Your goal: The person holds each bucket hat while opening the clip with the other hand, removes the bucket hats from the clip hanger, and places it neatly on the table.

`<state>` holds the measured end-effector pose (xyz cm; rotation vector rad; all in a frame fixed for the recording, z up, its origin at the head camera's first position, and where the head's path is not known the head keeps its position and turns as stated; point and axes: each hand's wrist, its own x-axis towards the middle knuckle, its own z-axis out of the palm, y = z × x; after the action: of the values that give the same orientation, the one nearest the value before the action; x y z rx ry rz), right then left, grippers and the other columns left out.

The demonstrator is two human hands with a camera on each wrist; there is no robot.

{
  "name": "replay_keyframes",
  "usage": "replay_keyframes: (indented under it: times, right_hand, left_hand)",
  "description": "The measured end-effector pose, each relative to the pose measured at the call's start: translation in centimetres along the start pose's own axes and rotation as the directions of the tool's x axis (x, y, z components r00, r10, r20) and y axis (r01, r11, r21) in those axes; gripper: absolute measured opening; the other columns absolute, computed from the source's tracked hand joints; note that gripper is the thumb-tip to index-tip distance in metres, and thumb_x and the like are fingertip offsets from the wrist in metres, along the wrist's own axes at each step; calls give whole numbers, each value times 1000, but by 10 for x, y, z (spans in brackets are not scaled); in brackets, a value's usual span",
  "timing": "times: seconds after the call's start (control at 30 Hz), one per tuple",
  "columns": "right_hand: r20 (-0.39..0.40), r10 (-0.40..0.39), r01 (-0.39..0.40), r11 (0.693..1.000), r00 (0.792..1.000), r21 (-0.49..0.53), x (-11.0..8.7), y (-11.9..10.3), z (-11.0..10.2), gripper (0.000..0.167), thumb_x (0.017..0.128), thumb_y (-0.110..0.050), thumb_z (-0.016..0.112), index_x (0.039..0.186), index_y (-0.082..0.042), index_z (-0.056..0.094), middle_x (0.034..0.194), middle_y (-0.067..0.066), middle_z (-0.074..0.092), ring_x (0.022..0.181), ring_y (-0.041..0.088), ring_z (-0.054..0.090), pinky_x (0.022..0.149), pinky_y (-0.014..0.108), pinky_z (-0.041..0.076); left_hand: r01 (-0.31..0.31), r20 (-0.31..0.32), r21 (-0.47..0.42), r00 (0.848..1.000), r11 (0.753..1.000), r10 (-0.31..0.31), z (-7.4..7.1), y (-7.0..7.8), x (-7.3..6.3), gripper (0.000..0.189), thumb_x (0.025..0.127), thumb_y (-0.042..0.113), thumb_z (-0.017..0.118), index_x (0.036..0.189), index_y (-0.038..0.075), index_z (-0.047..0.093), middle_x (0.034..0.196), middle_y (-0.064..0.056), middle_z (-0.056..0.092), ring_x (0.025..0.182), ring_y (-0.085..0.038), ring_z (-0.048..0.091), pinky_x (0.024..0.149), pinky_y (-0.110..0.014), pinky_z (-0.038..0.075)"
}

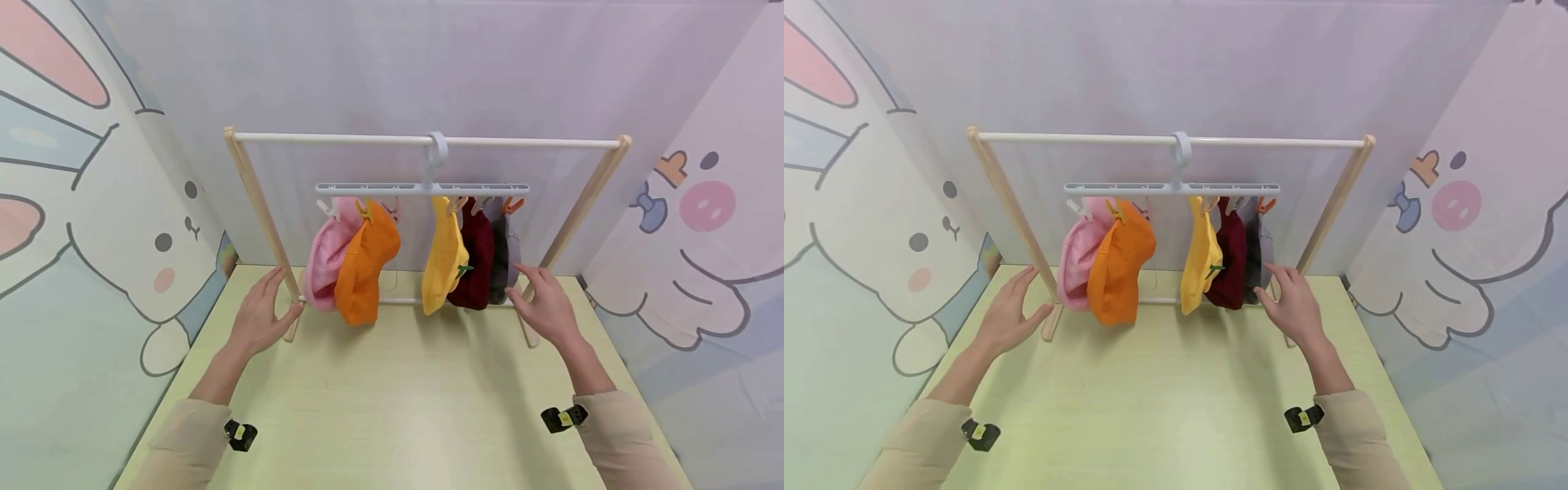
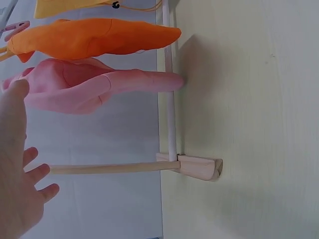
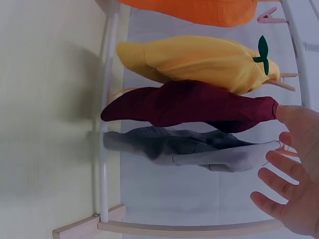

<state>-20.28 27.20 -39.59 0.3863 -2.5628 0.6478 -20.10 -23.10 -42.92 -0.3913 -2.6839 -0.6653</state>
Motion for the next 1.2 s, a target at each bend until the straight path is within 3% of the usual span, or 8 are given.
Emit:
replay_keyframes:
  times: [0.4,0.7,0.97,1.2]
  right_hand:
    - [-101,-21,24,999,995,29,12,-18,6,41,81,-16,68,120,-5,58,110,21,56,97,36,53,72,52,44]
    - [-121,-64,69,997,991,37,21,-28,11,39,81,-17,68,118,-7,60,105,19,58,92,32,53,71,47,45]
    - [-104,-58,64,996,993,58,28,-38,17,40,82,-18,67,120,-8,59,110,16,57,99,30,54,78,48,46]
    - [-156,-131,144,987,979,76,36,-47,24,38,80,-16,69,116,-7,61,106,15,59,94,29,57,78,45,47]
  left_hand:
    - [10,-56,-40,998,999,-12,5,7,5,70,83,34,62,139,3,34,142,-17,35,127,-38,34,100,-57,29]
    - [59,-30,-73,998,996,-62,9,9,8,70,85,38,59,141,5,30,143,-17,33,127,-39,33,98,-60,29]
    - [84,-30,-93,996,992,-87,12,9,9,69,86,39,57,141,7,31,142,-17,34,126,-39,35,98,-59,30]
    - [111,-26,-124,993,986,-115,18,9,8,67,86,38,58,140,9,33,140,-17,37,123,-39,38,96,-60,33]
